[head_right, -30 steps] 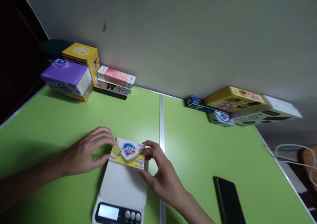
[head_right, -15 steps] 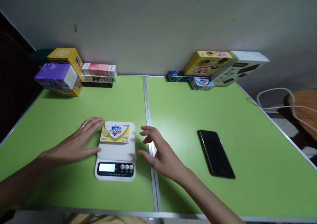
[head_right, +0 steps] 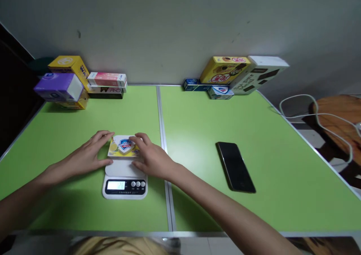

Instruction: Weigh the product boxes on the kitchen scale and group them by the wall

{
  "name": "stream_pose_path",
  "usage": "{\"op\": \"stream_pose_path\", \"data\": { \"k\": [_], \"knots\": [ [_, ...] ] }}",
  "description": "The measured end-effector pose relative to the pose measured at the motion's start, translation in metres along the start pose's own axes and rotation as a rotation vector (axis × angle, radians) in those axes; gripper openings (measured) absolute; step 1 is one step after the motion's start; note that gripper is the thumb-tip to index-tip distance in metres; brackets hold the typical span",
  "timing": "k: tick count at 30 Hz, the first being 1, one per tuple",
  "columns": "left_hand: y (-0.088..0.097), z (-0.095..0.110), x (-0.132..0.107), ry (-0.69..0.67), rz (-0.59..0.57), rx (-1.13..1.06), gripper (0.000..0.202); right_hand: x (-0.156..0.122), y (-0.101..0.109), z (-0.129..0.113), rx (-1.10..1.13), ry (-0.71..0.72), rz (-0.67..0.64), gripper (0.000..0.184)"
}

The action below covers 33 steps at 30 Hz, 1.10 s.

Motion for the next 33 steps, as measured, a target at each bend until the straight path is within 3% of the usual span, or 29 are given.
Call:
{"op": "stream_pose_path", "data": {
  "k": [5,8,10,14,16,21,24,27,30,33],
  "knots": [
    [0.003,0.012,0.004,-0.007,0.014,0.021,0.053,0.002,0.009,0.004,-0.015,0.07,-0.034,0.059],
    [0.009,0.038,0.022,-0.024,0.028,0.035,0.05,-0.02,0.033,0.014,-0.002,0.156,0.016,0.057],
    [0.012,0.064,0.046,-0.038,0.028,0.005,0.053,-0.043,0.059,0.033,0.012,0.14,0.138,0.056],
    [0.004,0.132,0.119,-0.117,0.023,-0.192,0.055,-0.1,0.11,0.103,0.073,-0.123,0.492,0.056],
    [-0.005,0.165,0.165,-0.174,0.045,-0.267,0.056,-0.125,0.13,0.145,0.127,-0.251,0.649,0.047],
    [-0.03,0.228,0.286,-0.236,0.074,-0.375,0.053,-0.149,0.181,0.25,0.31,-0.37,0.919,0.037],
    [-0.03,0.254,0.348,-0.218,0.119,-0.411,0.051,-0.145,0.217,0.307,0.35,-0.402,1.015,0.037],
    [-0.025,0.272,0.395,-0.243,0.175,-0.41,0.049,-0.141,0.253,0.353,0.268,-0.427,1.122,0.039],
    [-0.028,0.279,0.429,-0.248,0.223,-0.418,0.054,-0.137,0.278,0.39,0.142,-0.468,1.159,0.039],
    [-0.046,0.278,0.45,-0.202,0.213,-0.473,0.06,-0.133,0.286,0.422,0.148,-0.515,1.162,0.033]
  ]
}}
Point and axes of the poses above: each hand's wrist, its own x-axis towards the middle knuckle, its own y-axis out of the back of the hand, z = x × y, the point moved 8 cm from there along x, towards the middle knuckle, and after that the axes turned 9 degrees about -z, right-handed, at the moved point
